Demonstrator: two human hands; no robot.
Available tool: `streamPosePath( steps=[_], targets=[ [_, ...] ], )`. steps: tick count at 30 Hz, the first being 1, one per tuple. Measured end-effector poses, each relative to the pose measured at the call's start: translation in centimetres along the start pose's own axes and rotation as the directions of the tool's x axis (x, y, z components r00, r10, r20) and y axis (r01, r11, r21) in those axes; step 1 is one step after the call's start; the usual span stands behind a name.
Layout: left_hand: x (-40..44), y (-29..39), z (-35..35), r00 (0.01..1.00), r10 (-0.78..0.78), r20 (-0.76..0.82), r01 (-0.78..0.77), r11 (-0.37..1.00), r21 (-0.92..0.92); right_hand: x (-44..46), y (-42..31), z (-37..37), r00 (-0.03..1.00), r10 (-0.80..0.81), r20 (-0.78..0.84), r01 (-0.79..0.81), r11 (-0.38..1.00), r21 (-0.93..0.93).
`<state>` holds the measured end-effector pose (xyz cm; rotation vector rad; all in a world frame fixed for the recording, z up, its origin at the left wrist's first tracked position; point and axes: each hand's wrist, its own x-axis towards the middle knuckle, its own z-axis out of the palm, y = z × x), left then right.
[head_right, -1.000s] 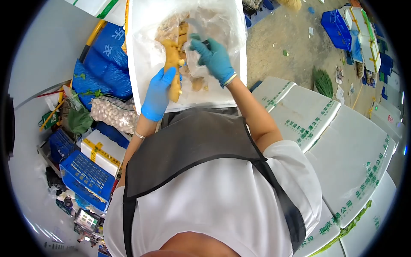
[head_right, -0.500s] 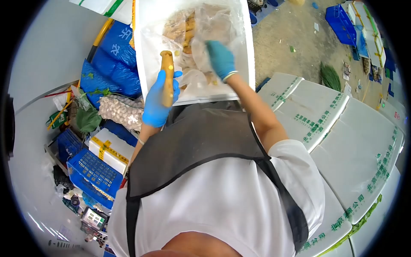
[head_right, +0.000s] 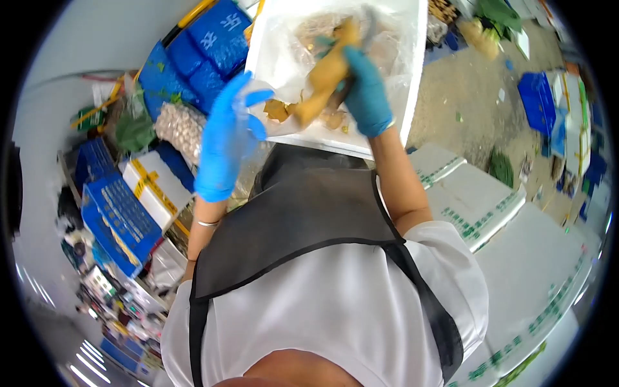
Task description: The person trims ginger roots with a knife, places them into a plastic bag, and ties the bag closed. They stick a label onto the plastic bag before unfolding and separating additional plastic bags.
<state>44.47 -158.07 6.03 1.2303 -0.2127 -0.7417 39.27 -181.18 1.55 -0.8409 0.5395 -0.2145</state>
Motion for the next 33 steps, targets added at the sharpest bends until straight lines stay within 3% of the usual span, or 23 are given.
streamPosePath(
  steps=[1,2,6,7,8,10,11,12,14,15,16,17,19,21,22,23,25,26,27,28,30,32,33],
  targets=[
    [-0.8,1.8,0.4,0.998,0.017,-0.054,-0.019,0.999,-0.046,1.2,-0.8,-1.0,0.987,-0.132,0.094,0.13,0.991,0.033],
    [-1.6,3.4,1.0,0.994,0.033,-0.104,-0.042,0.995,-0.086,1.4,-2.2,-0.4,0.968,-0.234,0.087,0.232,0.972,0.028],
    [-2.4,4.7,3.1,0.971,0.158,-0.179,-0.19,0.966,-0.176,1.1,-4.7,1.7,0.816,-0.439,0.375,0.469,0.883,0.012],
    [-2.1,4.7,3.8,0.965,0.163,-0.204,-0.202,0.962,-0.185,0.7,-4.2,2.2,0.8,-0.398,0.448,0.439,0.898,0.015],
    [-2.0,4.7,4.4,0.963,0.17,-0.208,-0.21,0.959,-0.19,-0.2,-3.8,2.6,0.836,-0.255,0.486,0.383,0.905,-0.185],
    [-1.9,5.0,5.1,0.96,0.185,-0.212,-0.228,0.954,-0.196,-0.6,-2.9,4.2,0.688,-0.134,0.713,0.603,0.653,-0.459],
    [-2.2,5.1,5.4,0.956,0.194,-0.22,-0.239,0.95,-0.2,0.7,-0.6,3.9,0.568,-0.057,0.821,0.704,0.55,-0.449],
    [-2.3,5.0,5.5,0.947,0.213,-0.241,-0.266,0.941,-0.21,1.0,1.4,2.8,0.517,-0.088,0.852,0.774,0.473,-0.42],
    [-2.6,4.9,4.9,0.917,0.252,-0.31,-0.329,0.916,-0.228,0.8,-0.3,2.2,0.654,-0.04,0.755,0.601,0.634,-0.487],
    [-2.8,4.7,4.7,0.905,0.26,-0.338,-0.348,0.908,-0.235,2.0,-0.5,0.7,0.757,0.026,0.653,0.419,0.748,-0.515],
    [-2.8,4.4,4.5,0.908,0.255,-0.332,-0.342,0.909,-0.238,4.0,-0.7,-0.9,0.833,0.112,0.541,0.217,0.834,-0.507],
    [-2.8,4.0,4.4,0.911,0.25,-0.327,-0.337,0.91,-0.242,5.9,-1.6,-0.9,0.946,0.064,0.317,0.11,0.859,-0.501],
    [-2.7,3.6,4.5,0.915,0.251,-0.315,-0.325,0.923,-0.208,12.9,0.3,-4.3,0.98,0.174,0.101,-0.047,0.686,-0.726],
    [-2.4,4.0,5.2,0.93,0.207,-0.305,-0.273,0.943,-0.193,19.2,4.6,-10.4,0.869,0.484,0.108,-0.368,0.775,-0.514],
    [-2.2,4.2,5.3,0.935,0.187,-0.301,-0.249,0.951,-0.184,21.8,6.1,-14.2,0.926,0.372,0.06,-0.152,0.516,-0.843],
    [-2.1,4.3,5.0,0.936,0.194,-0.292,-0.249,0.954,-0.165,23.2,6.0,-17.5,0.967,0.243,0.072,0.046,0.114,-0.992],
    [-2.2,3.9,4.5,0.933,0.204,-0.296,-0.255,0.956,-0.144,20.0,-0.8,-19.2,0.996,-0.047,-0.082,-0.083,-0.019,-0.996],
    [-2.2,3.5,4.3,0.935,0.184,-0.302,-0.24,0.958,-0.158,18.1,-3.7,-20.1,0.986,-0.045,-0.159,-0.127,0.402,-0.907],
    [-2.2,3.3,4.0,0.938,0.166,-0.304,-0.225,0.96,-0.168,16.2,-6.7,-21.1,0.971,-0.044,-0.234,-0.123,0.75,-0.65],
    [-2.1,3.1,3.7,0.941,0.152,-0.302,-0.212,0.962,-0.175,14.5,-9.6,-21.2,0.995,-0.032,-0.093,-0.035,0.769,-0.638],
    [-1.8,3.1,4.0,0.955,0.097,-0.281,-0.146,0.977,-0.157,11.8,-14.2,-19.1,0.979,-0.11,-0.172,-0.02,0.787,-0.617],
    [-1.6,3.0,4.3,0.961,0.066,-0.267,-0.115,0.979,-0.169,10.6,-17.3,-17.5,0.867,-0.435,-0.243,0.117,0.652,-0.749],
    [-1.3,3.0,4.5,0.959,0.075,-0.275,-0.117,0.983,-0.139,10.0,-18.1,-15.2,0.89,-0.43,-0.154,0.156,0.603,-0.782]
  ],
)
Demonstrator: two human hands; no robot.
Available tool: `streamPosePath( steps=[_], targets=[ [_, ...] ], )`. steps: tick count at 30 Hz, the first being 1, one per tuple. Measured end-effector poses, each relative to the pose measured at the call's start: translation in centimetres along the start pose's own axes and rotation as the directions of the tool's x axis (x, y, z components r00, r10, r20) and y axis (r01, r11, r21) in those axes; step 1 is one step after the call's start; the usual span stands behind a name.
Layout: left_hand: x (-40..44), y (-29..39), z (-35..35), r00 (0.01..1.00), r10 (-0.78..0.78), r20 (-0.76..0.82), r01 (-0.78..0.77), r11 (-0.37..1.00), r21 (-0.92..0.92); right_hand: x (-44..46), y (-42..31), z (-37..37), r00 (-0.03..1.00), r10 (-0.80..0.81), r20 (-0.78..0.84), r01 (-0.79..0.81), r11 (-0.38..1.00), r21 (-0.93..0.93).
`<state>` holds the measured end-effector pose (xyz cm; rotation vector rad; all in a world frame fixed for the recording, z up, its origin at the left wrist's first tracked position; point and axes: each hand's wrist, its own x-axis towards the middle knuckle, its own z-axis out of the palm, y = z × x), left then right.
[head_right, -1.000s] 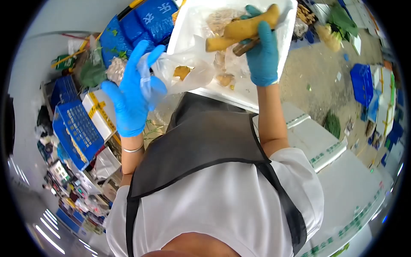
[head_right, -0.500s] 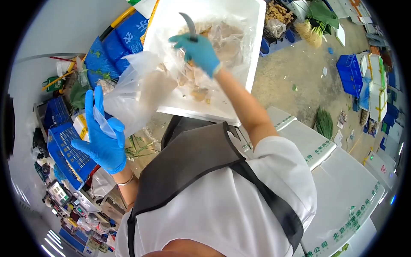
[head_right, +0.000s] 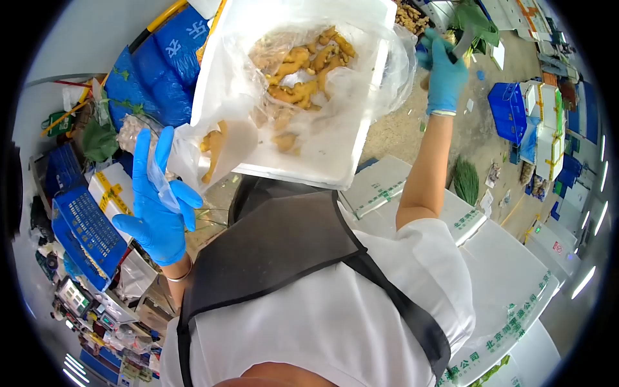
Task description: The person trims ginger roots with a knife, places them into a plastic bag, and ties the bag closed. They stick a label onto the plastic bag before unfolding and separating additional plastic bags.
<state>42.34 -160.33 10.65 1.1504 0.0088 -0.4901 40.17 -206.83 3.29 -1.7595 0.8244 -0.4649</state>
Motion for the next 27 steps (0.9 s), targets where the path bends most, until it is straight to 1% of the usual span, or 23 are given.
streamPosePath(
  steps=[2,4,5,7,8,9,10,11,12,13,14,15,16,17,18,19,20,21,22,23,25,26,27],
  targets=[
    [0.3,0.4,0.4,1.0,0.005,0.012,-0.004,1.0,-0.024,-1.7,-3.9,3.2,0.985,-0.113,0.132,0.121,0.991,-0.054],
    [0.6,1.0,-0.1,0.995,0.037,0.094,-0.032,0.998,-0.049,1.3,0.2,8.6,0.89,0.048,0.454,0.007,0.993,-0.117],
    [0.5,1.5,-0.6,0.994,0.062,0.084,-0.056,0.996,-0.071,2.7,3.4,11.7,0.815,0.398,0.421,-0.238,0.893,-0.383],
    [-0.5,2.8,-1.8,0.991,0.128,0.045,-0.121,0.984,-0.13,7.3,17.7,18.7,0.838,0.356,0.413,0.0,0.757,-0.653],
    [-1.3,3.4,-2.4,0.985,0.169,0.045,-0.154,0.959,-0.238,7.3,20.9,21.0,0.885,0.282,0.371,0.221,0.445,-0.868],
    [-2.2,4.2,-2.8,0.976,0.216,0.039,-0.189,0.919,-0.346,7.3,26.2,23.5,0.938,0.143,0.315,0.248,0.357,-0.901],
    [-3.1,4.6,-3.1,0.965,0.26,0.03,-0.222,0.874,-0.433,6.5,25.7,24.3,0.934,0.264,0.242,0.097,0.464,-0.881],
    [-4.3,5.3,-3.5,0.958,0.284,-0.033,-0.271,0.866,-0.42,5.3,22.6,24.3,0.901,0.37,0.226,0.059,0.412,-0.909],
    [-5.5,5.8,-3.5,0.948,0.296,-0.118,-0.318,0.871,-0.374,7.8,26.6,24.7,0.859,0.418,0.296,0.149,0.35,-0.925],
    [-6.8,6.2,-3.7,0.929,0.312,-0.202,-0.364,0.874,-0.323,10.1,31.4,24.5,0.889,0.297,0.349,0.213,0.407,-0.888],
    [-8.3,6.6,-3.9,0.905,0.326,-0.274,-0.398,0.876,-0.273,10.9,30.8,23.4,0.789,0.233,0.568,0.486,0.328,-0.81],
    [-9.3,6.9,-4.6,0.88,0.357,-0.314,-0.431,0.877,-0.213,11.8,29.8,22.7,0.754,0.232,0.615,0.506,0.393,-0.768],
    [-10.4,7.0,-5.3,0.864,0.373,-0.339,-0.44,0.886,-0.144,11.4,28.7,21.6,0.763,0.299,0.574,0.343,0.565,-0.751],
    [-11.3,6.8,-6.0,0.846,0.388,-0.365,-0.442,0.894,-0.074,10.2,26.2,20.4,0.765,0.454,0.457,-0.059,0.756,-0.652],
    [-12.4,6.7,-6.8,0.833,0.384,-0.399,-0.422,0.907,-0.009,8.3,23.2,19.0,0.74,0.542,0.397,-0.301,0.796,-0.525],
    [-13.3,6.3,-7.9,0.818,0.425,-0.388,-0.44,0.896,0.056,6.3,20.5,17.5,0.73,0.574,0.371,-0.414,0.803,-0.428],
    [-13.9,6.1,-8.0,0.766,0.427,-0.481,-0.411,0.9,0.145,4.3,17.8,16.2,0.751,0.557,0.354,-0.441,0.822,-0.359],
    [-14.7,6.0,-8.7,0.704,0.429,-0.566,-0.368,0.902,0.226,2.1,15.3,15.3,0.803,0.483,0.35,-0.388,0.868,-0.309],
    [-16.4,5.8,-10.7,0.74,0.364,-0.566,-0.31,0.931,0.194,-3.2,8.5,15.9,0.858,0.416,0.301,-0.346,0.901,-0.262],
    [-16.3,5.1,-11.4,0.653,0.3,-0.696,-0.239,0.953,0.186,-5.7,5.9,16.5,0.912,0.265,0.312,-0.234,0.963,-0.135],
    [-18.5,3.7,-15.1,0.673,0.146,-0.725,-0.178,0.984,0.032,-10.7,0.7,18.2,0.92,0.006,0.392,0.021,0.998,-0.064],
    [-19.3,3.1,-16.7,0.678,0.1,-0.728,-0.15,0.989,-0.004,-13.1,-1.4,20.0,0.87,-0.086,0.485,0.116,0.993,-0.032],
    [-19.8,2.7,-17.9,0.646,0.085,-0.759,-0.035,0.996,0.081,-15.3,-2.7,21.8,0.806,-0.177,0.565,0.208,0.978,0.01]
  ],
)
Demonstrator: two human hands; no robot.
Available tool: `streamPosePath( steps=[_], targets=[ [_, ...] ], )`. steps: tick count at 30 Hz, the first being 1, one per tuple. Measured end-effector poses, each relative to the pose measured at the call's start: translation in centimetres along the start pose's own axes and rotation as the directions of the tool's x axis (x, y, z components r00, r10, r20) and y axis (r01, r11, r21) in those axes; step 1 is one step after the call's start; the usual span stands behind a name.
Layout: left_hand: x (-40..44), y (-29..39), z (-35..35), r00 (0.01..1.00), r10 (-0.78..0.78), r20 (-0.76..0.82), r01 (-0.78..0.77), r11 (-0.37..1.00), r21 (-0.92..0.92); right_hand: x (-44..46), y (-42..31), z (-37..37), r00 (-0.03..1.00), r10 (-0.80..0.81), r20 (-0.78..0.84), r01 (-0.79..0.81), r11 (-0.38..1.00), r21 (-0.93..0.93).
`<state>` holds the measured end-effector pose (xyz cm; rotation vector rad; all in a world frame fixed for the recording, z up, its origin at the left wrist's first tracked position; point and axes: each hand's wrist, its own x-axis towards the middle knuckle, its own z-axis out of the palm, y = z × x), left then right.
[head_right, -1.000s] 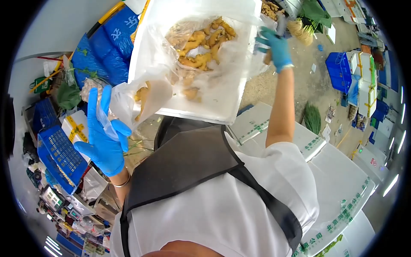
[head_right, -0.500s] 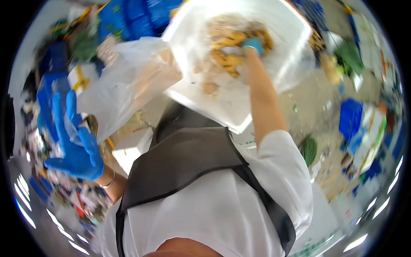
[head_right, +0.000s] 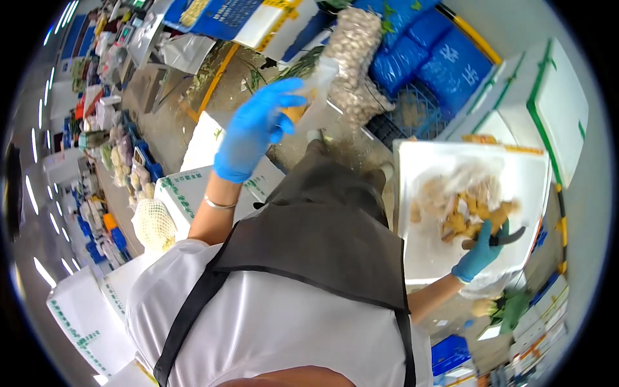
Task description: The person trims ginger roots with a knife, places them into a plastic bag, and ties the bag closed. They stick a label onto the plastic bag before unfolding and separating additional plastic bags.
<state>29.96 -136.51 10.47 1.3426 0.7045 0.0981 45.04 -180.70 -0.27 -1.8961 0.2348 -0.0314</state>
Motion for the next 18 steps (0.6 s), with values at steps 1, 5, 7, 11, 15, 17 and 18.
streamPosePath(
  steps=[1,5,7,11,15,17,18],
  targets=[
    [0.5,-0.7,-1.5,0.999,-0.041,0.022,0.041,0.998,-0.041,-0.6,-1.1,3.1,0.984,-0.037,0.174,0.037,0.999,0.005],
    [3.5,-3.2,-9.2,0.98,-0.124,0.157,0.138,0.987,-0.083,-6.9,-8.5,21.8,0.653,-0.111,0.749,0.069,0.994,0.088],
    [4.4,-3.2,-13.8,0.969,-0.13,0.209,0.157,0.981,-0.118,-11.9,-11.2,30.8,0.476,-0.086,0.875,0.022,0.996,0.086],
    [5.8,-5.4,-23.7,0.984,-0.114,0.137,0.152,0.938,-0.311,-20.0,-15.4,46.1,0.263,-0.171,0.949,-0.035,0.982,0.187],
    [4.1,-3.7,-33.8,0.96,-0.131,-0.246,0.006,0.893,-0.451,-24.8,-17.9,57.5,0.252,-0.076,0.965,-0.071,0.993,0.097],
    [3.9,-3.6,-37.1,0.921,-0.127,-0.369,-0.074,0.872,-0.485,-25.7,-16.2,62.0,0.101,-0.025,0.995,0.004,1.0,0.025],
    [4.1,-3.7,-38.4,0.894,-0.114,-0.433,-0.123,0.868,-0.482,-27.2,-17.7,64.3,-0.019,0.076,0.997,-0.036,0.996,-0.076]
  ],
)
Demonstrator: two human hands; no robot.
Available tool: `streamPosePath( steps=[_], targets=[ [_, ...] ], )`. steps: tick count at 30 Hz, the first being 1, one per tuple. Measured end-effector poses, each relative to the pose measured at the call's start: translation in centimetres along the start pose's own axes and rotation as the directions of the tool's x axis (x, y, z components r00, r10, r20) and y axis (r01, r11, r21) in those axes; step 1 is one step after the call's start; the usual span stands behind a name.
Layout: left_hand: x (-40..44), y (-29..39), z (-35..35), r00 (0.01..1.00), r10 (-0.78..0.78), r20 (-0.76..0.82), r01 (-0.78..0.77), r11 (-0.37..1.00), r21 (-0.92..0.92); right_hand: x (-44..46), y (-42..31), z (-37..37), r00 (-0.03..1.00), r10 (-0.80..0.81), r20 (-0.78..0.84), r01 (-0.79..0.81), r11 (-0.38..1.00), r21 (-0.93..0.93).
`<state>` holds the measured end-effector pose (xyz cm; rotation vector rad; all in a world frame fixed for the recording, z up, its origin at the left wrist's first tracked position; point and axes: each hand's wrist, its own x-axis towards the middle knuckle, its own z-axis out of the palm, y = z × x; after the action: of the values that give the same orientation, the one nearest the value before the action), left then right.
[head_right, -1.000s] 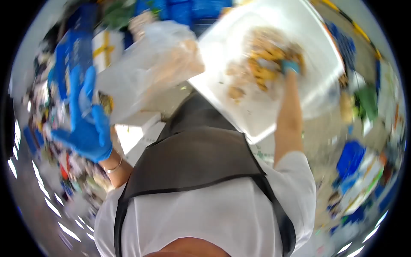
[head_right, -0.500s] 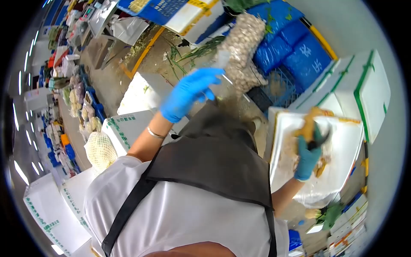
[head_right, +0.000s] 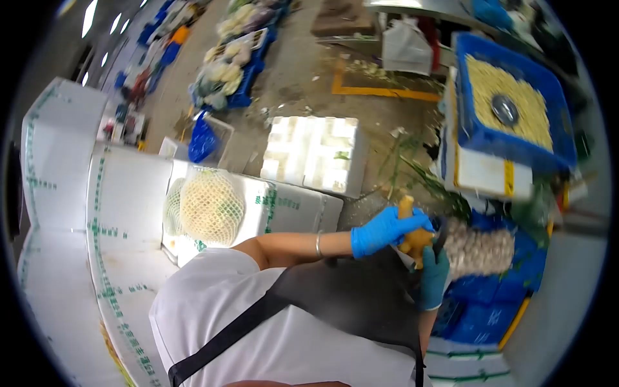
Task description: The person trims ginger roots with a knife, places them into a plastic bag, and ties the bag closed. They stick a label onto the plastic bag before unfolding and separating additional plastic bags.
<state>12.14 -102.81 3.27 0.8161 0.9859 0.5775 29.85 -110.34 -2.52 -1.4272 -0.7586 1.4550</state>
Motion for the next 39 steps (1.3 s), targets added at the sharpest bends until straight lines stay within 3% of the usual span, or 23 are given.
streamPosePath(
  steps=[2,5,13,15,18,19,20,21,22,23,24,25,26,29,31,32,33,34,36,37,38,39],
  targets=[
    [1.7,1.3,-2.4,0.992,0.055,-0.112,-0.063,0.995,-0.076,2.9,-3.8,2.9,0.952,0.216,0.216,-0.227,0.973,0.03],
    [4.2,2.9,-6.1,0.96,0.043,-0.278,-0.104,0.972,-0.209,8.6,-6.2,6.0,0.898,0.225,0.379,-0.204,0.974,-0.094],
    [14.1,10.6,-14.6,0.913,0.018,-0.408,-0.109,0.973,-0.201,27.0,-10.2,10.8,0.691,0.14,0.709,-0.026,0.985,-0.17],
    [16.9,12.8,-16.6,0.912,0.006,-0.41,-0.109,0.967,-0.229,30.9,-11.9,12.3,0.658,0.156,0.737,-0.087,0.987,-0.132],
    [20.3,15.0,-19.9,0.869,0.138,-0.476,-0.279,0.93,-0.24,35.7,-14.3,14.7,0.608,0.184,0.772,-0.205,0.976,-0.071],
    [21.0,13.8,-22.1,0.57,0.656,-0.496,-0.393,0.747,0.536,37.5,-14.6,15.1,0.578,0.15,0.802,-0.219,0.975,-0.025],
    [21.3,15.6,-24.2,0.413,0.718,-0.561,-0.284,0.686,0.669,39.5,-14.9,15.6,0.546,0.106,0.831,-0.228,0.973,0.026],
    [21.9,16.7,-28.3,0.579,0.371,-0.726,-0.546,0.838,-0.007,41.5,-15.1,16.1,0.586,0.169,0.793,-0.226,0.973,-0.04],
    [22.5,17.4,-32.0,0.81,0.052,-0.584,-0.522,0.517,-0.679,43.5,-15.2,16.3,0.625,0.231,0.746,-0.229,0.968,-0.108],
    [22.6,18.9,-33.1,0.766,0.015,-0.643,-0.529,0.584,-0.615,45.6,-15.0,16.2,0.665,0.289,0.689,-0.234,0.956,-0.174],
    [22.9,21.0,-33.7,0.715,-0.015,-0.699,-0.524,0.651,-0.549,48.8,-13.5,15.5,0.737,0.239,0.632,0.053,0.912,-0.408],
    [23.3,23.4,-34.0,0.711,-0.054,-0.702,-0.465,0.713,-0.526,52.3,-10.9,14.4,0.79,0.165,0.59,0.304,0.731,-0.611],
    [24.3,24.5,-34.9,0.73,-0.046,-0.682,-0.414,0.765,-0.494,54.6,-9.6,14.3,0.82,0.074,0.568,0.484,0.441,-0.756],
    [29.2,26.0,-37.9,0.831,-0.02,-0.556,-0.228,0.899,-0.373,59.4,-13.9,20.5,0.932,0.094,0.35,0.064,0.908,-0.414],
    [32.1,30.1,-38.0,0.862,0.016,-0.506,-0.134,0.971,-0.198,62.1,-17.1,26.3,0.843,0.081,0.531,0.013,0.985,-0.17],
    [34.0,31.6,-38.2,0.883,0.062,-0.465,-0.13,0.985,-0.116,63.1,-21.1,28.8,0.728,0.313,0.61,-0.108,0.931,-0.349],
    [35.8,32.4,-38.8,0.888,0.109,-0.448,-0.151,0.987,-0.06,64.6,-21.8,30.4,0.678,0.29,0.675,0.014,0.914,-0.406],
    [36.9,34.0,-39.9,0.896,0.034,-0.442,-0.075,0.994,-0.075,64.6,-23.8,33.4,0.656,0.05,0.753,0.258,0.923,-0.286],
    [38.6,38.4,-42.1,0.892,0.079,-0.445,-0.122,0.99,-0.067,66.9,-26.0,36.8,0.665,-0.057,0.745,0.378,0.886,-0.269],
    [39.5,40.6,-43.2,0.889,0.102,-0.447,-0.145,0.987,-0.063,68.0,-27.1,38.2,0.672,-0.106,0.733,0.384,0.896,-0.222],
    [40.6,41.8,-44.7,0.891,0.149,-0.428,-0.132,0.989,0.07,69.2,-28.3,38.8,0.672,-0.157,0.724,0.391,0.905,-0.167],
    [41.5,43.6,-45.8,0.906,0.212,-0.367,-0.175,0.976,0.132,70.0,-30.4,38.7,0.715,-0.019,0.699,0.234,0.948,-0.214]
  ],
)
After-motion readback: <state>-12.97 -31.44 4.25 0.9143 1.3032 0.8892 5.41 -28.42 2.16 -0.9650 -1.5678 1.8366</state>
